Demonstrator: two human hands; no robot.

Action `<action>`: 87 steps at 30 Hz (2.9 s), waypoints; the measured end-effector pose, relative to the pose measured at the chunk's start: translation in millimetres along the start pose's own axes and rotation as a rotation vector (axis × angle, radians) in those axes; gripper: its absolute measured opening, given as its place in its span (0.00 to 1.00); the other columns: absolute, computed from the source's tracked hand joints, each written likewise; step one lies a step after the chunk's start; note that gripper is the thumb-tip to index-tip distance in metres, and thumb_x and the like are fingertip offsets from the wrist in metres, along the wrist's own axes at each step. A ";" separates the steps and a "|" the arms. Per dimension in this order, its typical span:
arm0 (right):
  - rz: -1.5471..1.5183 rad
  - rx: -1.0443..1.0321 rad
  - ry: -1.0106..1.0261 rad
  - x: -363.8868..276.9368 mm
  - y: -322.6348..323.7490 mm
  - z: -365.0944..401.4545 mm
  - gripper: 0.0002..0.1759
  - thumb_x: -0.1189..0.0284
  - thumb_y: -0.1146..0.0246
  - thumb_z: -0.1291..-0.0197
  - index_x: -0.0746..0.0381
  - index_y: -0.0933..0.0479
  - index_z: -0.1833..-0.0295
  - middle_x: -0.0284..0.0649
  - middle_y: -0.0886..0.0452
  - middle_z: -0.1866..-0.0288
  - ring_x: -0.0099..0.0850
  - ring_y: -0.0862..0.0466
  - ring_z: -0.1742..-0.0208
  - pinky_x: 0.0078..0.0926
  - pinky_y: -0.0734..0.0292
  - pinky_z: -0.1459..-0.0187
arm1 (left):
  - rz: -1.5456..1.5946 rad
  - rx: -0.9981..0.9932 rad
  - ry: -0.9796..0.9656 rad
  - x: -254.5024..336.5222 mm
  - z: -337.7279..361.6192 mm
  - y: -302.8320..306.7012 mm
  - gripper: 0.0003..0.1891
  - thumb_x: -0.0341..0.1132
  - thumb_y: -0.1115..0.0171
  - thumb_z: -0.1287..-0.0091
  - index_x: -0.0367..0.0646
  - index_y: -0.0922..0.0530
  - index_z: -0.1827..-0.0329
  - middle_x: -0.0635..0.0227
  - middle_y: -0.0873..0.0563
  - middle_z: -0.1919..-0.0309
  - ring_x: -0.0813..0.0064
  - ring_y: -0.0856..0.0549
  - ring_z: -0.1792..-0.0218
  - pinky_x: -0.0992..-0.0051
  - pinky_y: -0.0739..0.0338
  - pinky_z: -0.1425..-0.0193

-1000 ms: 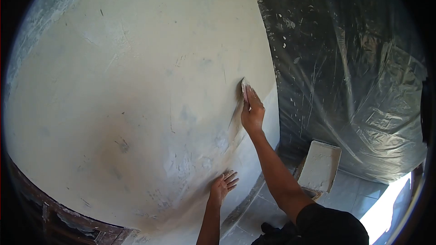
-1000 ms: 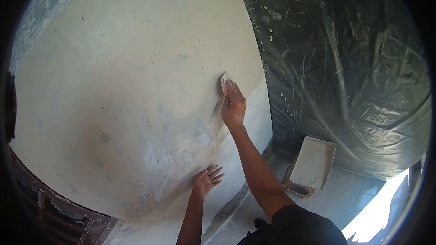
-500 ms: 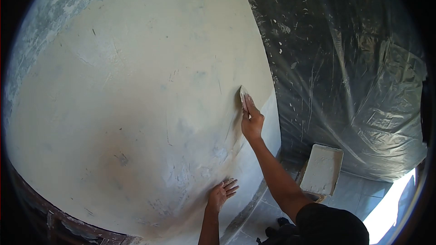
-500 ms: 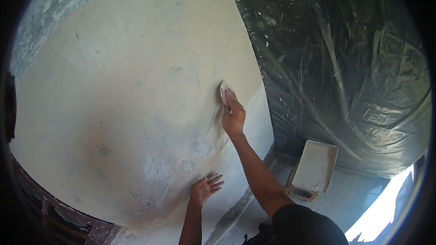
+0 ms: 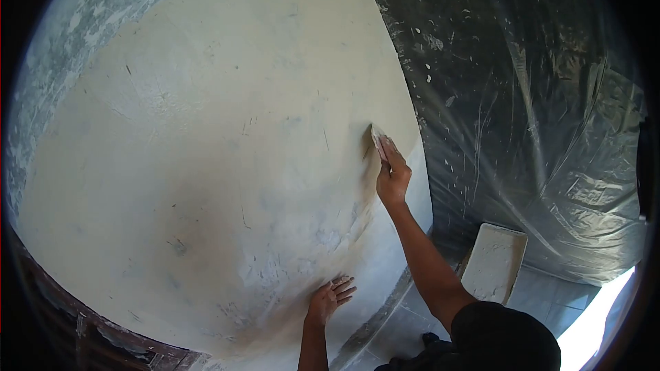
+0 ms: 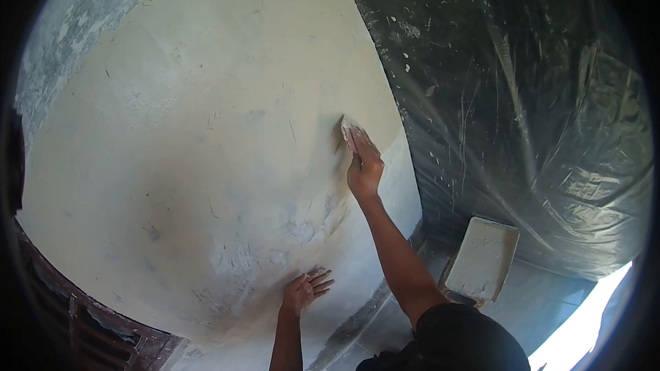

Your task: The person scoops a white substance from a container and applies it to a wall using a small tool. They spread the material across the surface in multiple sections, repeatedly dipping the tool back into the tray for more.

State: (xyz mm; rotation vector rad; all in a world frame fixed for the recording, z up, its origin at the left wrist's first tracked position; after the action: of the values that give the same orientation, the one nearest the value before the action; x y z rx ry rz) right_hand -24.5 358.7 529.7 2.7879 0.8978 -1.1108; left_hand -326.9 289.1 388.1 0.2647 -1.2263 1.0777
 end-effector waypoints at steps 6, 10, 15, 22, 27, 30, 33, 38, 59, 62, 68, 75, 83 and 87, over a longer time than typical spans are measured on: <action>-0.134 -0.407 -0.038 -77.7 17.7 178.0 0.33 0.90 0.44 0.56 0.60 0.21 0.40 0.45 0.20 0.39 0.45 0.26 0.32 0.42 0.36 0.30 | 0.059 0.106 0.037 -15.6 -7.7 21.4 0.31 0.49 0.56 0.27 0.36 0.36 0.29 0.50 0.32 0.28 0.52 0.31 0.29 0.55 0.43 0.27; -0.274 -0.335 -0.001 -97.8 37.1 153.6 0.26 0.94 0.44 0.54 0.67 0.20 0.47 0.47 0.16 0.47 0.45 0.18 0.40 0.41 0.26 0.37 | -0.058 0.191 0.031 -10.2 4.9 24.5 0.32 0.50 0.57 0.27 0.36 0.37 0.28 0.51 0.32 0.28 0.52 0.31 0.29 0.55 0.43 0.27; -0.097 0.079 -0.022 -36.9 -4.3 -32.0 0.33 0.94 0.50 0.50 0.64 0.25 0.36 0.50 0.22 0.36 0.47 0.26 0.32 0.35 0.32 0.32 | -0.101 -0.039 0.073 7.0 14.0 8.7 0.34 0.53 0.58 0.27 0.36 0.40 0.26 0.55 0.34 0.27 0.52 0.33 0.28 0.57 0.46 0.26; -0.047 -0.238 -0.048 -109.6 -13.7 143.5 0.35 0.90 0.46 0.56 0.61 0.23 0.38 0.47 0.23 0.35 0.48 0.29 0.29 0.44 0.39 0.29 | -0.087 -0.075 0.091 11.9 24.7 11.0 0.32 0.51 0.62 0.25 0.36 0.40 0.26 0.49 0.35 0.27 0.47 0.33 0.29 0.55 0.40 0.28; -0.227 -0.095 0.093 -138.0 9.2 102.1 0.26 0.95 0.45 0.48 0.68 0.20 0.45 0.47 0.16 0.45 0.41 0.19 0.38 0.36 0.27 0.36 | -0.106 -0.109 0.119 8.6 31.1 21.4 0.34 0.54 0.60 0.26 0.39 0.41 0.25 0.56 0.35 0.26 0.55 0.33 0.28 0.60 0.43 0.26; -0.129 0.128 0.084 -119.0 -4.6 -26.9 0.27 0.94 0.51 0.42 0.66 0.24 0.39 0.49 0.20 0.40 0.43 0.22 0.35 0.31 0.29 0.35 | -0.133 -0.199 0.104 11.0 30.5 19.1 0.35 0.55 0.60 0.26 0.38 0.41 0.25 0.56 0.35 0.26 0.55 0.33 0.28 0.61 0.44 0.26; -0.158 0.092 0.072 -83.5 -38.7 -35.2 0.29 0.94 0.51 0.44 0.66 0.24 0.38 0.49 0.21 0.38 0.43 0.23 0.34 0.32 0.31 0.33 | -0.119 -0.191 0.104 11.3 32.0 16.1 0.35 0.55 0.60 0.26 0.37 0.41 0.25 0.55 0.35 0.26 0.55 0.32 0.28 0.61 0.44 0.26; -0.132 -0.306 0.039 -127.3 -1.2 173.5 0.25 0.90 0.41 0.50 0.62 0.19 0.45 0.46 0.17 0.44 0.43 0.22 0.35 0.41 0.34 0.31 | -0.073 -0.087 0.125 -4.9 19.4 40.9 0.34 0.55 0.60 0.26 0.37 0.40 0.26 0.54 0.34 0.27 0.54 0.32 0.29 0.59 0.42 0.27; -0.287 -0.397 0.061 -81.2 44.5 154.3 0.29 0.93 0.45 0.56 0.62 0.18 0.47 0.44 0.16 0.44 0.44 0.21 0.36 0.45 0.32 0.32 | -0.135 -0.139 0.130 18.8 29.8 23.7 0.33 0.52 0.54 0.27 0.43 0.42 0.24 0.50 0.39 0.25 0.46 0.35 0.27 0.54 0.41 0.26; -0.053 -0.032 0.181 -54.6 30.4 17.6 0.32 0.94 0.48 0.59 0.64 0.19 0.45 0.47 0.18 0.43 0.48 0.23 0.36 0.45 0.33 0.32 | -0.127 -0.126 0.119 17.4 32.4 15.3 0.33 0.52 0.53 0.27 0.43 0.42 0.24 0.50 0.39 0.25 0.46 0.35 0.27 0.54 0.41 0.27; -0.053 -0.155 0.111 -36.5 -3.3 83.5 0.31 0.93 0.47 0.54 0.62 0.21 0.42 0.47 0.19 0.41 0.50 0.26 0.33 0.50 0.37 0.29 | -0.134 -0.134 0.121 18.1 32.2 19.3 0.33 0.52 0.53 0.27 0.44 0.41 0.24 0.51 0.39 0.25 0.46 0.35 0.28 0.55 0.40 0.27; -0.248 -0.269 -0.023 -73.1 43.7 160.9 0.23 0.93 0.44 0.47 0.65 0.19 0.47 0.46 0.16 0.45 0.42 0.20 0.37 0.40 0.32 0.32 | -0.170 -0.153 0.176 20.3 37.6 17.8 0.39 0.58 0.46 0.32 0.41 0.41 0.24 0.56 0.36 0.25 0.54 0.33 0.28 0.63 0.38 0.28; -0.071 -0.012 -0.201 -26.9 -14.6 122.3 0.34 0.93 0.49 0.51 0.65 0.26 0.35 0.50 0.25 0.34 0.48 0.32 0.27 0.37 0.43 0.26 | -0.169 -0.182 0.154 18.0 51.4 29.8 0.36 0.54 0.47 0.30 0.40 0.39 0.26 0.52 0.36 0.26 0.49 0.33 0.28 0.58 0.38 0.28; -0.109 -0.360 -0.186 -101.8 13.6 258.8 0.28 0.93 0.46 0.48 0.66 0.23 0.41 0.49 0.21 0.38 0.48 0.28 0.30 0.46 0.37 0.28 | -0.238 -0.113 0.281 8.9 62.1 42.0 0.37 0.54 0.47 0.30 0.38 0.41 0.25 0.53 0.35 0.26 0.53 0.31 0.29 0.59 0.34 0.31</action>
State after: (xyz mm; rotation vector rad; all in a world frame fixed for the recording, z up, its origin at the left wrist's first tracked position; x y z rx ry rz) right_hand -239.7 241.0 397.8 2.3330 1.1118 -1.0733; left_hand -399.0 272.9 403.7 0.1607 -0.9719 0.8061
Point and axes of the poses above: each hand's wrist, its own z-axis away from the middle knuckle, its own y-axis out of the back of the hand, x = y × z, the point moved 3 cm from there along -z, towards the middle knuckle
